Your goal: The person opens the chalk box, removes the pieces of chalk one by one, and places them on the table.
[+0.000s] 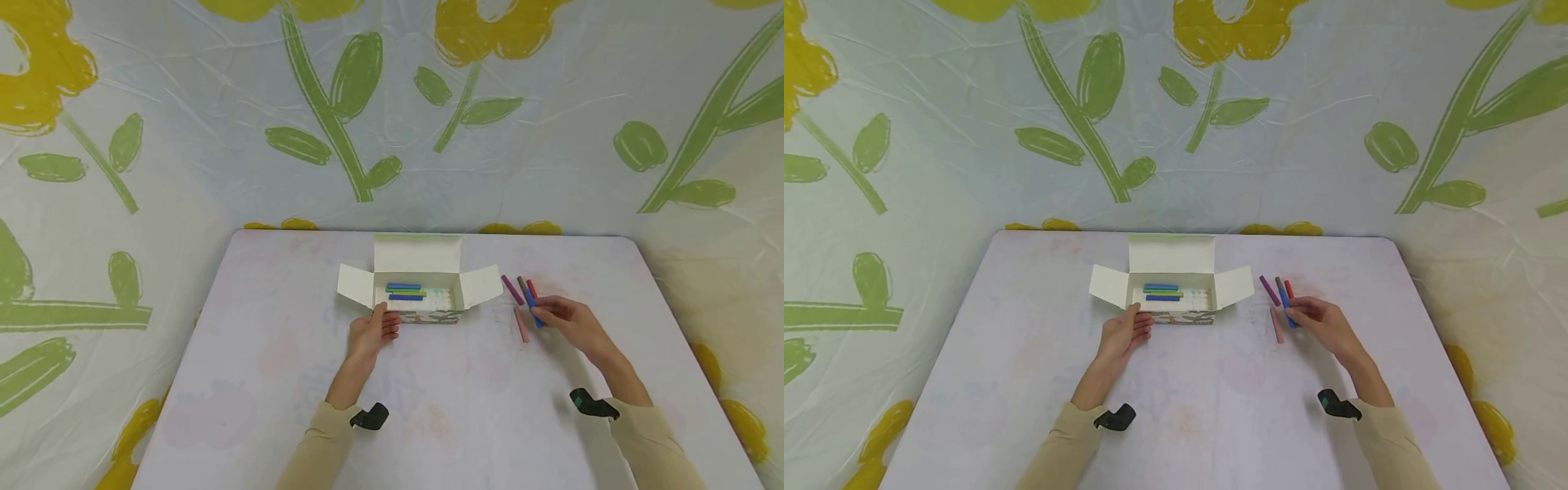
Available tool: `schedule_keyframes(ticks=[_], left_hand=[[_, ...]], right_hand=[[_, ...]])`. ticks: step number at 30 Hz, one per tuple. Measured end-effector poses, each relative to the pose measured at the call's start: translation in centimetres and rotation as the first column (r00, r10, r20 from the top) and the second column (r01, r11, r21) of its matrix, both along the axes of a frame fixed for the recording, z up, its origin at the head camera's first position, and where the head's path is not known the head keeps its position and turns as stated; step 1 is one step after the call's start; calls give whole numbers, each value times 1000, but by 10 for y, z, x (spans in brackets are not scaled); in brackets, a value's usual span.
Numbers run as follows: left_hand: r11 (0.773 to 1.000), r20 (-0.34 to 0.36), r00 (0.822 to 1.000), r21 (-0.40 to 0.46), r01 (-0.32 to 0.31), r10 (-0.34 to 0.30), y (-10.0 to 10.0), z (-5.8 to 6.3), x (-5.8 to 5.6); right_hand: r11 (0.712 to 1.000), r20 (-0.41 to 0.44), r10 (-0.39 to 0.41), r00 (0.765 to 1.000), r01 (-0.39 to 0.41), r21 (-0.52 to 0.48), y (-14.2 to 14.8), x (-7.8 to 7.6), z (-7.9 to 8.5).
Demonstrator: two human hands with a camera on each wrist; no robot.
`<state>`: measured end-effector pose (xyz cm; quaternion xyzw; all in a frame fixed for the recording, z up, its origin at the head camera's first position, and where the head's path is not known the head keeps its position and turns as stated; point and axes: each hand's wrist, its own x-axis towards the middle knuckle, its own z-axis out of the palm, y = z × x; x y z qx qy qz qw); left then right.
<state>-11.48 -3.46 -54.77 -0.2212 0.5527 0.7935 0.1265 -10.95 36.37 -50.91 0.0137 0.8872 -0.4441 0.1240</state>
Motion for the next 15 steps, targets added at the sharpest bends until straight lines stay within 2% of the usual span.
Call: schedule_keyframes(ticks=[7, 15], left_hand=[[1000, -7, 1000, 3, -3, 3, -1, -1, 0], [1000, -14, 1000, 5, 7, -7, -1, 0, 1]], right_hand=[[998, -7, 35, 999, -35, 57, 0, 3, -10], [979, -27, 60, 998, -54, 195, -6, 2, -15]])
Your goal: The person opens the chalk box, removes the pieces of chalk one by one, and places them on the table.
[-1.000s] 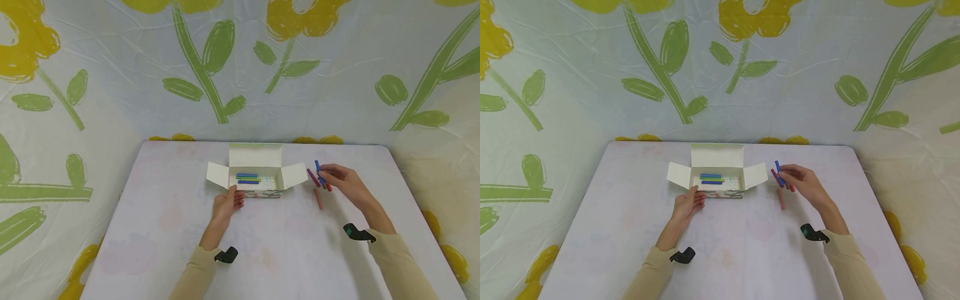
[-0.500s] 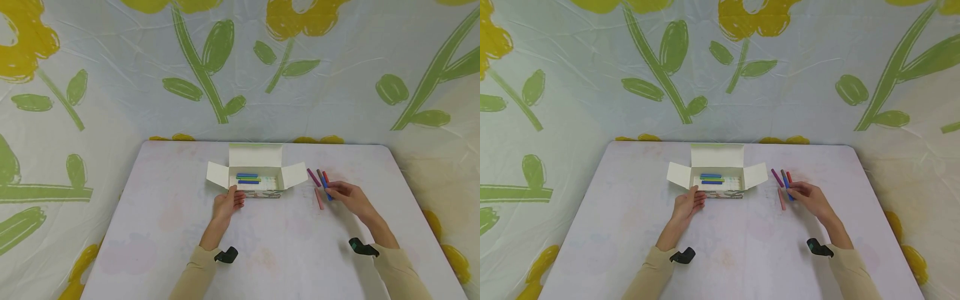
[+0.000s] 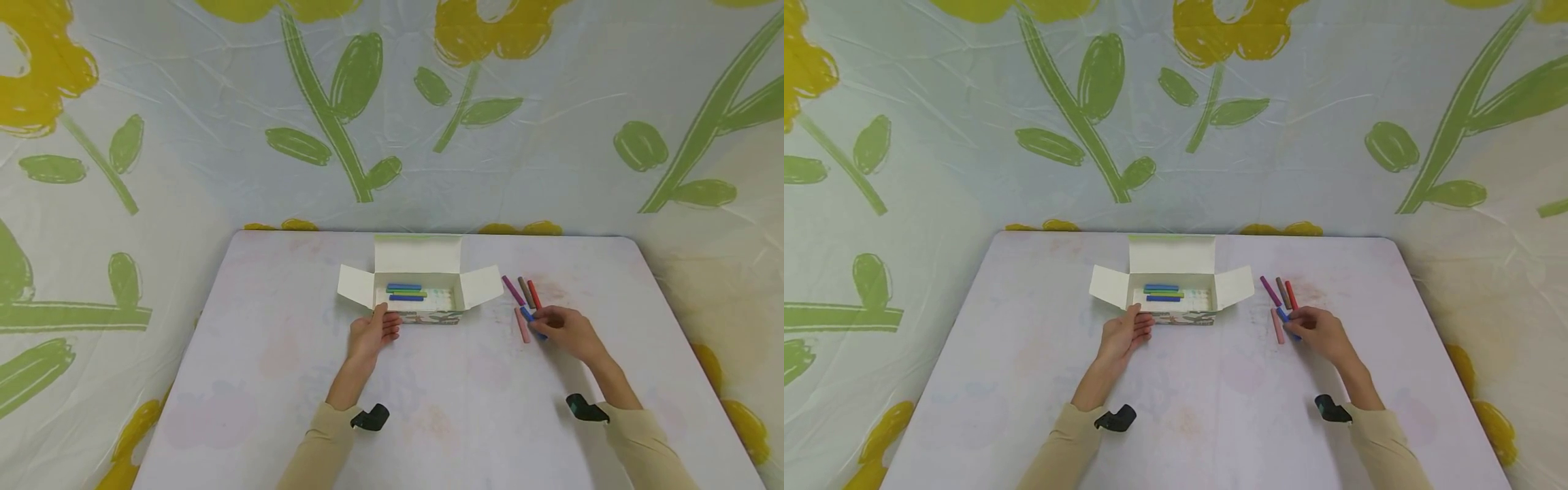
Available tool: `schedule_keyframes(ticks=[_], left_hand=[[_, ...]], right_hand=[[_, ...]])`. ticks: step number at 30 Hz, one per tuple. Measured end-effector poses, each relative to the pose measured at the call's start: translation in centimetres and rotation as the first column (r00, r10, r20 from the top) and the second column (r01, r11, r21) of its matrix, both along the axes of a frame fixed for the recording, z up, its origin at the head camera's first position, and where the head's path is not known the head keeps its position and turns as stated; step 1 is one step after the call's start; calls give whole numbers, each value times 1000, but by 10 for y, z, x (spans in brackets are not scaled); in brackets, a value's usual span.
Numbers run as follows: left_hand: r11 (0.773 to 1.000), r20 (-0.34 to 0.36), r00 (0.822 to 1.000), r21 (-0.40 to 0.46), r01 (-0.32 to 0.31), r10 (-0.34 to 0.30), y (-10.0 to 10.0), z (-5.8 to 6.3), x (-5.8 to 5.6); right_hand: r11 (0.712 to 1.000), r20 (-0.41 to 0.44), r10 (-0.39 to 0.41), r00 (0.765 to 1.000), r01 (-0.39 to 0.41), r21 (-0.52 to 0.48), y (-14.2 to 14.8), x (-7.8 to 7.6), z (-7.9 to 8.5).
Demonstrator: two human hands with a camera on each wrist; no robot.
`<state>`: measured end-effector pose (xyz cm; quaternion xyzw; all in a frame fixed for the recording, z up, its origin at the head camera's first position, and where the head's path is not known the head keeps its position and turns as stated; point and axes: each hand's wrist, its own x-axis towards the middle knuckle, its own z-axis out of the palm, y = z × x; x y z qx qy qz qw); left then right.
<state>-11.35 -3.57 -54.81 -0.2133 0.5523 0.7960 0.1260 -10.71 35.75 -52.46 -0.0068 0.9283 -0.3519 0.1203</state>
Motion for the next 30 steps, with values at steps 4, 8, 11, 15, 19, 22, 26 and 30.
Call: schedule_keyframes(ticks=[4, 8, 11, 15, 19, 22, 26, 30], left_hand=[[1000, 2, 1000, 0, 1, -1, 0, 0, 0], [1000, 7, 1000, -7, 5, -5, 0, 2, 1], [1000, 8, 1000, -12, 12, -11, 0, 3, 1], [1000, 5, 1000, -9, 21, -21, -1, 3, 1], [1000, 10, 1000, -3, 28, -28, -2, 1, 1], [999, 20, 999, -1, 41, -41, -3, 2, 0], [999, 33, 998, 0, 47, -47, -4, 6, -1], [1000, 26, 999, 0, 32, -32, -3, 8, -1]], right_hand=[[1000, -11, 17, 1000, -17, 15, -2, -1, 1], [1000, -19, 8, 1000, -8, 20, -3, -3, 7], [1000, -40, -8, 999, 8, -1, -5, -6, 15], [998, -107, -8, 994, 2, -57, -10, -9, 28], [994, -162, -10, 987, -8, -106, -16, -15, 41], [992, -184, -21, 983, -2, -124, -23, -21, 51], [989, -204, -35, 978, 5, -146, -33, -31, 63], [983, -233, -34, 972, -10, -185, -47, -39, 75]])
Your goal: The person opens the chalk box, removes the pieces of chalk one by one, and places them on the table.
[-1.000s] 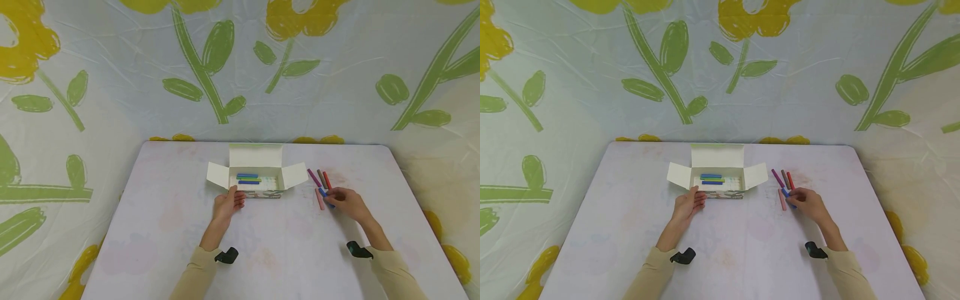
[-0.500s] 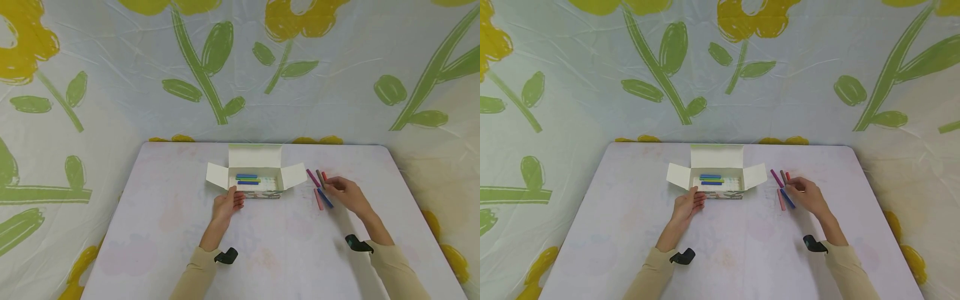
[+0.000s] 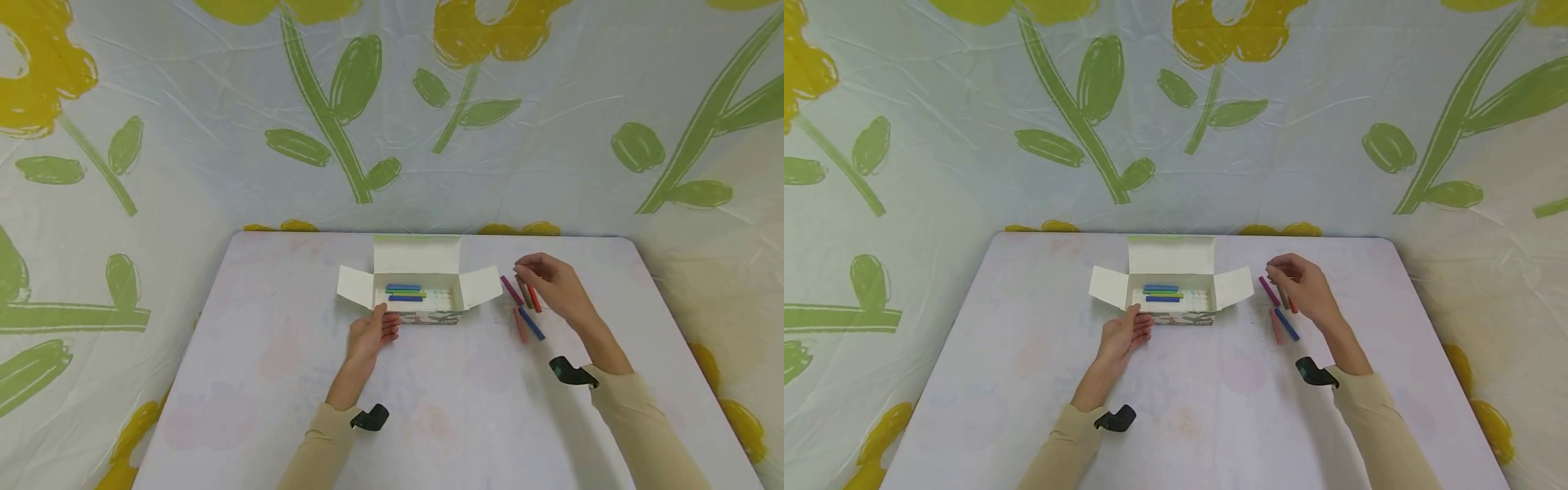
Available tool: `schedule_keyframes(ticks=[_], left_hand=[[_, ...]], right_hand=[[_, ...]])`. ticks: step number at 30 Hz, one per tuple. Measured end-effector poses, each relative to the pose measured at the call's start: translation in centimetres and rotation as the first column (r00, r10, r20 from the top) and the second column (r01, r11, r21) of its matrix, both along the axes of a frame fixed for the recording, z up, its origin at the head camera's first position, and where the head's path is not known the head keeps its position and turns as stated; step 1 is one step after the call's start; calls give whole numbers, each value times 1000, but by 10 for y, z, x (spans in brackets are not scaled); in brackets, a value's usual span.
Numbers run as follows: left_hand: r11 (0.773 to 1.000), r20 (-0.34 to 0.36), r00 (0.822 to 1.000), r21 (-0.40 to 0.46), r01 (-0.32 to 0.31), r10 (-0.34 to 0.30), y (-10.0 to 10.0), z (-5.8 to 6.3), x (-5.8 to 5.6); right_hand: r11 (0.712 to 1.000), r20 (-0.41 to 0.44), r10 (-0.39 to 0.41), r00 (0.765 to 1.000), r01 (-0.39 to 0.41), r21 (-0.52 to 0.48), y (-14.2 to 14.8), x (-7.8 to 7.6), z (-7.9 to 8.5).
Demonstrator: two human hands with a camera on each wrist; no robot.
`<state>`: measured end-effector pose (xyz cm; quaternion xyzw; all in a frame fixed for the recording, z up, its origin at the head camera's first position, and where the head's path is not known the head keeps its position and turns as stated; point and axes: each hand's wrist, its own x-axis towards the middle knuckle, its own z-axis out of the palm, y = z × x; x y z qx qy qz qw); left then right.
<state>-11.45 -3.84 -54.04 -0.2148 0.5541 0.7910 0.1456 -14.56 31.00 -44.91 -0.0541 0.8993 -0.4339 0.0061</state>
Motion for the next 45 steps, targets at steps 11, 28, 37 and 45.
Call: schedule_keyframes(ticks=[11, 28, 37, 45], left_hand=[[1000, -2, 1000, 0, -2, 2, 0, -5, -1], [999, -19, 999, 3, -47, 47, 3, -5, 1], [999, -25, 999, 23, -44, 45, 4, -3, 2], [998, -19, 998, 21, -52, 53, 4, -4, 1]], right_hand=[[996, -45, 62, 997, -64, -56, -39, -19, 17], [976, -36, 204, 978, -206, -66, -100, -35, -13], [944, -36, 324, 945, -325, -58, -127, -37, -36], [886, -23, 464, 886, -463, 21, -148, -42, -55]])
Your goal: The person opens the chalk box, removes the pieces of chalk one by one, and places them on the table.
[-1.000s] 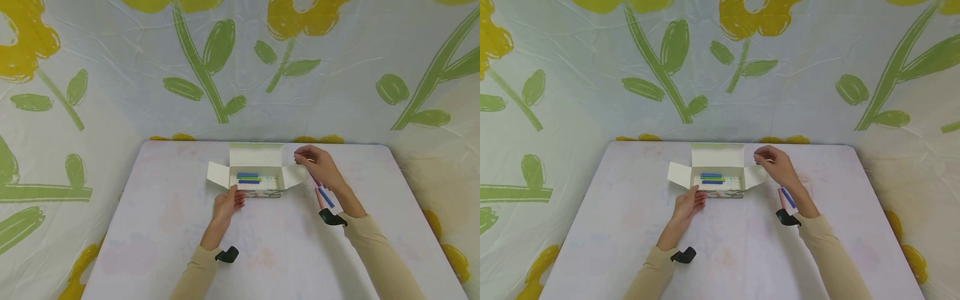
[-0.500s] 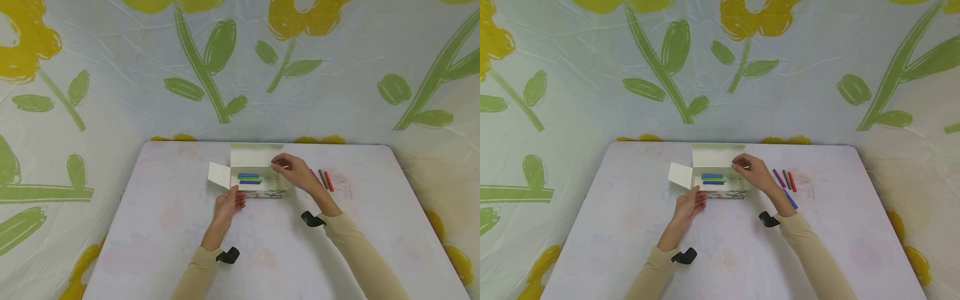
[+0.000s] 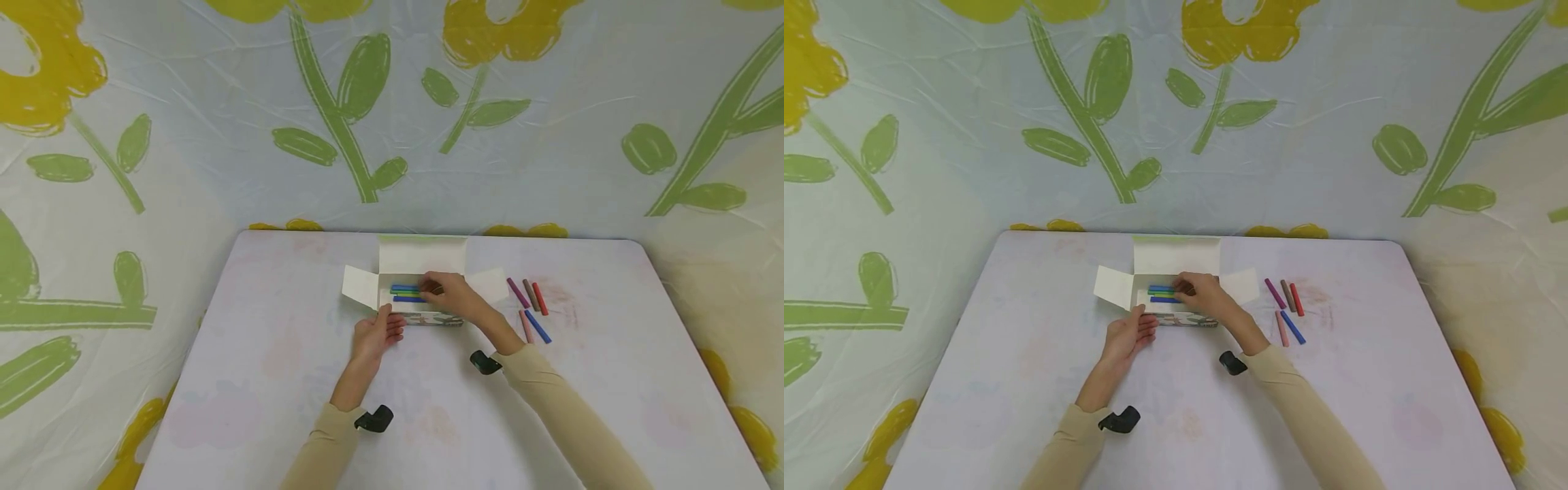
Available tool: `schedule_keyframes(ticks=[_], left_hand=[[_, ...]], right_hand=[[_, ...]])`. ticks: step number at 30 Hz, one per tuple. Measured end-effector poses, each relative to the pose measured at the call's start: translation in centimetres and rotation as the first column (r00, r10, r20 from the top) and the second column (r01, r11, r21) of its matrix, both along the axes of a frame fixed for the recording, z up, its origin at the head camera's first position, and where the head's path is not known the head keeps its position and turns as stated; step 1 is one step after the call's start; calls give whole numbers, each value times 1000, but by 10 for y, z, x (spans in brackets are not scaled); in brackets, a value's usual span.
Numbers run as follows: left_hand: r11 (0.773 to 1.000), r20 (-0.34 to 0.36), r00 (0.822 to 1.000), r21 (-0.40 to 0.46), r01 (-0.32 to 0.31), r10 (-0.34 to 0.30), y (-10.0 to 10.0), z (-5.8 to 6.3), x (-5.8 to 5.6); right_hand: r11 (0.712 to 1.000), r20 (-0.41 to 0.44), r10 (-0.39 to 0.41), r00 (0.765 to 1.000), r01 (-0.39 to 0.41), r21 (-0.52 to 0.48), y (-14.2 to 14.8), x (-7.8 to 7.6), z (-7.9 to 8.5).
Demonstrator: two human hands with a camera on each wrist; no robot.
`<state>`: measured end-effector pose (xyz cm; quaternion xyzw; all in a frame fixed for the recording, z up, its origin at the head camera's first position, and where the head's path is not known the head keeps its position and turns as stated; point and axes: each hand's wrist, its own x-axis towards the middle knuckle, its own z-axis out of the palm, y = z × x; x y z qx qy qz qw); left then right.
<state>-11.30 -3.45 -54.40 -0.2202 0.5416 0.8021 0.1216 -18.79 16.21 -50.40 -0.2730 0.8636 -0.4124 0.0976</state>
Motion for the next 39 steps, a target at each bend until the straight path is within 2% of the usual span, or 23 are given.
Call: schedule_keyframes(ticks=[5, 11, 16, 20, 25, 28, 30, 34, 37, 39], left_hand=[[1000, 1, 1000, 5, -11, 11, 1, -1, 0], [1000, -6, 1000, 5, -5, 5, 0, -2, -1], [1000, -6, 1000, -5, 8, -8, -1, -1, 0], [1000, -3, 1000, -10, 9, -9, -1, 1, 0], [1000, 3, 1000, -9, 1, -1, 1, 1, 0], [1000, -2, 1000, -2, -2, 2, 2, -1, 0], [1000, -5, 1000, 2, -1, 1, 2, -1, 1], [1000, -1, 1000, 5, 4, -4, 2, -1, 0], [1000, -3, 1000, 6, 2, -2, 2, -1, 0], [1000, -10, 1000, 7, 2, -2, 1, -1, 0]], right_hand=[[994, -24, 84, 996, -82, 76, -8, -1, -4], [979, -3, 106, 994, -104, 176, -14, -6, 0], [956, -6, 162, 987, -156, 248, -21, -10, 2], [914, -21, 191, 981, -170, 370, -29, -13, 2], [825, -46, 221, 974, -162, 541, -40, -14, 4], [790, -74, 260, 963, -168, 590, -42, -14, 7], [779, -75, 280, 957, -181, 600, -42, -14, 8], [785, -60, 292, 955, -203, 586, -37, -15, 10], [815, -54, 282, 958, -210, 540, -31, -15, 11], [847, -47, 264, 963, -209, 488, -25, -14, 13]])
